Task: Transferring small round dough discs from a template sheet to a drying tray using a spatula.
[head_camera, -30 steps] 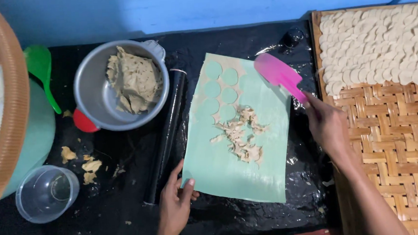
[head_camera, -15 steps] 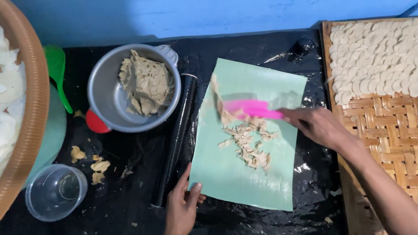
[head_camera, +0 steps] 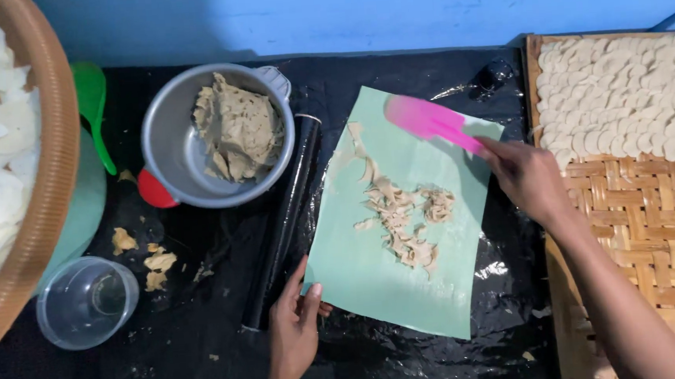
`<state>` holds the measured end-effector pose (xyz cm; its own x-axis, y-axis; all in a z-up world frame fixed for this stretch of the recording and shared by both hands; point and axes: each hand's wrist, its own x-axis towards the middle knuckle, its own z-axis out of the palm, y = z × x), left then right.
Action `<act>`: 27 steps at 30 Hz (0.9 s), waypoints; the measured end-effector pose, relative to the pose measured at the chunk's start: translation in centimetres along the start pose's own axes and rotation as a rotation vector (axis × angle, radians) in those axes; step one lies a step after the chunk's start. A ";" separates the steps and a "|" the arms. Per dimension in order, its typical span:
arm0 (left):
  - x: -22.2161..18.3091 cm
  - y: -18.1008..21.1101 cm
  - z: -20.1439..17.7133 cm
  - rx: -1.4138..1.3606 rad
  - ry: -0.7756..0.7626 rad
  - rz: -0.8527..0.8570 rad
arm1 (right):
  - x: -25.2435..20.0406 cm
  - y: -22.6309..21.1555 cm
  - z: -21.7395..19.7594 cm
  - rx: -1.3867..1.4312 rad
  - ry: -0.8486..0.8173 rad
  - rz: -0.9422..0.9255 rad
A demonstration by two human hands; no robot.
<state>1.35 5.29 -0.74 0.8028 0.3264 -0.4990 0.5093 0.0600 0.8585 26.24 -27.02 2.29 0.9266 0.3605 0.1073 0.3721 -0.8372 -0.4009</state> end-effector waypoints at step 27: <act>0.0 1.3 0.5 0.062 0.005 -0.008 | -8.4 3.7 -4.8 0.201 -0.301 -0.234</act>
<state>2.13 4.92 0.28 0.7970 0.3305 -0.5055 0.5344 0.0042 0.8452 20.09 -35.12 4.26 0.7503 0.6597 -0.0422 0.5243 -0.6328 -0.5698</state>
